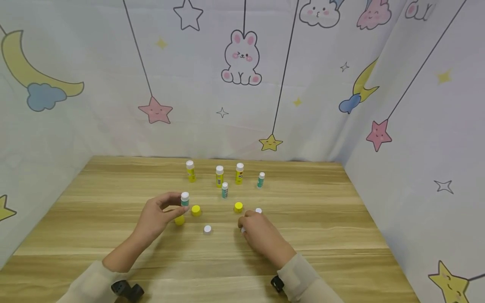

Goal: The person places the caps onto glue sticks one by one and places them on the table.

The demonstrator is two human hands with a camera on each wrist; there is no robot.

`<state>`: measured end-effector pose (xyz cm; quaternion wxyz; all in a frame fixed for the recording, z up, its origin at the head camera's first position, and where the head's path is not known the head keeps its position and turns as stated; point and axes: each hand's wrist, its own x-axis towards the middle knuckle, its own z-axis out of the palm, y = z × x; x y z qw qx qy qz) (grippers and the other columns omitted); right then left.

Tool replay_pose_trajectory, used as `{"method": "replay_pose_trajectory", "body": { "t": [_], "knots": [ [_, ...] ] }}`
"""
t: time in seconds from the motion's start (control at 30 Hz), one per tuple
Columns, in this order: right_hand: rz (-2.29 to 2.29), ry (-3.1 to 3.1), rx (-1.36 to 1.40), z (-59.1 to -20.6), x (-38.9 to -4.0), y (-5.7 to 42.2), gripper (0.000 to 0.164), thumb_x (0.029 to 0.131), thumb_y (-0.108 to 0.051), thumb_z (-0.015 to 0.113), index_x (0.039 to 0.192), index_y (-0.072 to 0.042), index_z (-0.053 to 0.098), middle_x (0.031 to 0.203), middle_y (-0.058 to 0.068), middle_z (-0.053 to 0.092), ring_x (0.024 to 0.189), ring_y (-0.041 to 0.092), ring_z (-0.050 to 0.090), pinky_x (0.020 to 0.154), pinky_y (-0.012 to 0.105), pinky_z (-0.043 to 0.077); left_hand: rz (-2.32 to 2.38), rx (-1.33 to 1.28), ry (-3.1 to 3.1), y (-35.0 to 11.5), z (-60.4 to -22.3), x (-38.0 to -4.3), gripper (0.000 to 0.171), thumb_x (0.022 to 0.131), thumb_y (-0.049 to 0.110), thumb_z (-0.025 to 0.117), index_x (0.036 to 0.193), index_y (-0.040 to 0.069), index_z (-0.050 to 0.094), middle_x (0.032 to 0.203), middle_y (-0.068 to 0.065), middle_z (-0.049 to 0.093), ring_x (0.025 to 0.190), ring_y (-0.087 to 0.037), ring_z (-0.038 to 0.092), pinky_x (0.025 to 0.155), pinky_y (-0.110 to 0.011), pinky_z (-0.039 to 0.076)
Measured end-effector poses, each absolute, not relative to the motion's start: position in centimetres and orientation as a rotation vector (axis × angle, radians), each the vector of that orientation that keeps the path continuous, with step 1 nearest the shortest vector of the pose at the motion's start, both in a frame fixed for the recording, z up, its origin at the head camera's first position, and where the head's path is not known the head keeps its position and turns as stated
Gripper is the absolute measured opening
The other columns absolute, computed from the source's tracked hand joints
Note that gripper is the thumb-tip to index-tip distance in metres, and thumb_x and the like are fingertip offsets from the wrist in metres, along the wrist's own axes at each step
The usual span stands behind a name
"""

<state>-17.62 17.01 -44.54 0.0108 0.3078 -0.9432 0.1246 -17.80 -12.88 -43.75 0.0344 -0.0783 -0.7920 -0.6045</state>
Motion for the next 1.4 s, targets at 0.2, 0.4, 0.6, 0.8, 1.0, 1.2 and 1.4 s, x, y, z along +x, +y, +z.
{"method": "replay_pose_trajectory", "body": {
  "t": [0.2, 0.4, 0.6, 0.8, 1.0, 1.2, 1.4],
  "knots": [
    [0.458, -2.921, 0.888, -44.5, -17.4, 16.9, 0.013, 0.08, -0.009, 0.073, 0.091, -0.014, 0.071, 0.087, -0.004, 0.06, 0.081, 0.009, 0.056, 0.069, 0.022, 0.05, -1.908, -0.252, -2.398, -12.5, -43.7, -17.5, 0.032, 0.078, 0.023, 0.077, 0.107, 0.014, 0.066, 0.103, -0.003, 0.063, 0.098, -0.019, 0.058, 0.08, -0.025, 0.051],
    [0.697, -2.885, 0.793, -44.2, -17.0, 16.6, 0.016, 0.078, -0.006, 0.073, 0.091, -0.015, 0.07, 0.089, -0.007, 0.06, 0.078, 0.004, 0.058, 0.066, 0.016, 0.049, -1.907, -0.305, -2.365, -12.1, -43.4, -17.4, 0.032, 0.078, 0.02, 0.076, 0.108, 0.013, 0.066, 0.103, -0.004, 0.063, 0.098, -0.021, 0.059, 0.079, -0.026, 0.052],
    [1.05, -2.818, 0.696, -43.1, -16.8, 16.2, 0.019, 0.078, 0.001, 0.068, 0.092, -0.012, 0.068, 0.094, -0.005, 0.061, 0.08, 0.007, 0.061, 0.065, 0.014, 0.05, -1.775, -0.357, -2.395, -11.6, -43.1, -17.2, 0.029, 0.08, 0.02, 0.075, 0.108, 0.018, 0.066, 0.1, 0.001, 0.064, 0.094, -0.018, 0.062, 0.076, -0.027, 0.053],
    [1.289, -2.713, 0.636, -42.4, -16.8, 15.8, 0.019, 0.08, -0.001, 0.072, 0.094, -0.012, 0.067, 0.097, -0.003, 0.061, 0.085, 0.012, 0.063, 0.066, 0.016, 0.052, -1.465, -0.424, -2.422, -11.1, -42.9, -17.4, 0.031, 0.077, 0.017, 0.077, 0.106, 0.024, 0.067, 0.099, 0.012, 0.063, 0.089, -0.006, 0.06, 0.075, -0.031, 0.053],
    [1.518, -2.59, 0.56, -41.9, -16.7, 15.5, 0.018, 0.081, -0.005, 0.073, 0.096, -0.013, 0.068, 0.097, -0.003, 0.062, 0.086, 0.013, 0.064, 0.067, 0.021, 0.053, -1.185, -0.482, -2.455, -10.6, -42.6, -17.3, 0.033, 0.076, 0.019, 0.078, 0.106, 0.024, 0.067, 0.097, 0.015, 0.06, 0.083, -0.002, 0.057, 0.066, -0.027, 0.052],
    [1.723, -2.484, 0.54, -39.5, -15.5, 14.7, 0.018, 0.082, -0.002, 0.071, 0.099, -0.004, 0.068, 0.1, 0.009, 0.064, 0.089, 0.02, 0.065, 0.07, 0.026, 0.054, -1.047, -0.554, -2.445, -10.1, -42.1, -17.1, 0.029, 0.075, 0.02, 0.078, 0.103, 0.023, 0.069, 0.095, 0.013, 0.057, 0.077, -0.003, 0.055, 0.06, -0.024, 0.051],
    [1.918, -2.417, 0.505, -39.0, -15.4, 14.4, 0.018, 0.083, -0.004, 0.07, 0.1, 0.0, 0.067, 0.103, 0.012, 0.064, 0.098, 0.024, 0.061, 0.077, 0.03, 0.054, -0.899, -0.652, -2.393, -9.6, -41.9, -17.0, 0.029, 0.072, 0.019, 0.081, 0.099, 0.019, 0.071, 0.093, 0.011, 0.058, 0.081, -0.003, 0.056, 0.066, -0.017, 0.05]
  ]
}}
